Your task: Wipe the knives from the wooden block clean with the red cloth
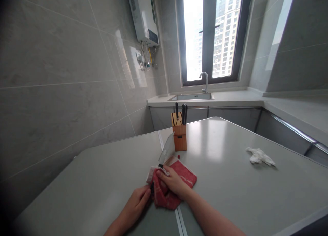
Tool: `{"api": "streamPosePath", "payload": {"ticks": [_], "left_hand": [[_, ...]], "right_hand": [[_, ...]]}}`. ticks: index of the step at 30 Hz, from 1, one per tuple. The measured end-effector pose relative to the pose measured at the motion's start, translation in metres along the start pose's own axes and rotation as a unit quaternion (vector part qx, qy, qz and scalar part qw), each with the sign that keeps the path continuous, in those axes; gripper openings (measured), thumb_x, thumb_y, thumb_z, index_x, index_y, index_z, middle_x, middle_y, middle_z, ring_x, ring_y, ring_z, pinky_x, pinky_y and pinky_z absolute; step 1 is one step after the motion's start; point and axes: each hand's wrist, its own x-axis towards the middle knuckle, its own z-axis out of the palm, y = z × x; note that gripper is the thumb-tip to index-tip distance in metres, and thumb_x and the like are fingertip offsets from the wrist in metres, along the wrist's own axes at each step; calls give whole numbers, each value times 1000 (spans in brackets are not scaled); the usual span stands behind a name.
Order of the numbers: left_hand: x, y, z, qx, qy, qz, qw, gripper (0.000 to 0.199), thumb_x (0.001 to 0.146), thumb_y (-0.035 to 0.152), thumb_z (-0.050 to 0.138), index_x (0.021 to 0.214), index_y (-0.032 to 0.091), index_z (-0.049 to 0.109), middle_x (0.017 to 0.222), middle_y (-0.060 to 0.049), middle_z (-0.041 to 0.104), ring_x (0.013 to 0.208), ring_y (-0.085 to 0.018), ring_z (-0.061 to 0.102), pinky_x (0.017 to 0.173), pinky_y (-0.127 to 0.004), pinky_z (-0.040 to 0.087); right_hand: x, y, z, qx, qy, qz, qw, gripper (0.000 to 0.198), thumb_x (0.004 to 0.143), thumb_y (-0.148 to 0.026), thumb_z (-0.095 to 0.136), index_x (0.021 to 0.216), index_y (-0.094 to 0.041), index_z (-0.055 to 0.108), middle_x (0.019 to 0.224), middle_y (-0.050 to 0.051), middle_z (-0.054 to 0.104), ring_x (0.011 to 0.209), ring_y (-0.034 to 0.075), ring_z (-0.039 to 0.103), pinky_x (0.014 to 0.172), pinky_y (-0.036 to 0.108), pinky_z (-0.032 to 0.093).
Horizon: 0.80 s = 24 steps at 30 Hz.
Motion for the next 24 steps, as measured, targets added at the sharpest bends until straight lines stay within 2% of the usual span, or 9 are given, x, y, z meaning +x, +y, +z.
{"api": "streamPosePath", "payload": {"ticks": [6, 13, 24], "left_hand": [[0, -2, 0, 11, -5, 6, 1000, 46, 93, 46, 30, 73, 15, 57, 71, -4, 60, 66, -16, 49, 64, -24, 37], [-1, 0, -2, 28, -5, 11, 1000, 41, 94, 43, 31, 80, 14, 58, 75, -4, 62, 69, -16, 51, 66, -24, 37], [0, 6, -3, -1, 2, 21, 1000, 37, 92, 44, 34, 87, 17, 59, 81, -6, 65, 73, -19, 55, 72, -25, 41]], "right_hand": [[0, -1, -1, -6, -4, 4, 1000, 35, 82, -51, 53, 87, -16, 59, 84, 2, 62, 84, 19, 56, 80, 32, 43], [1, 1, 0, -19, 0, 3, 1000, 37, 82, -52, 51, 88, -16, 60, 83, 2, 63, 82, 18, 56, 80, 32, 43], [2, 0, -1, -7, 2, 8, 1000, 37, 83, -52, 50, 87, -17, 61, 80, 1, 63, 79, 18, 56, 78, 31, 43]]}}
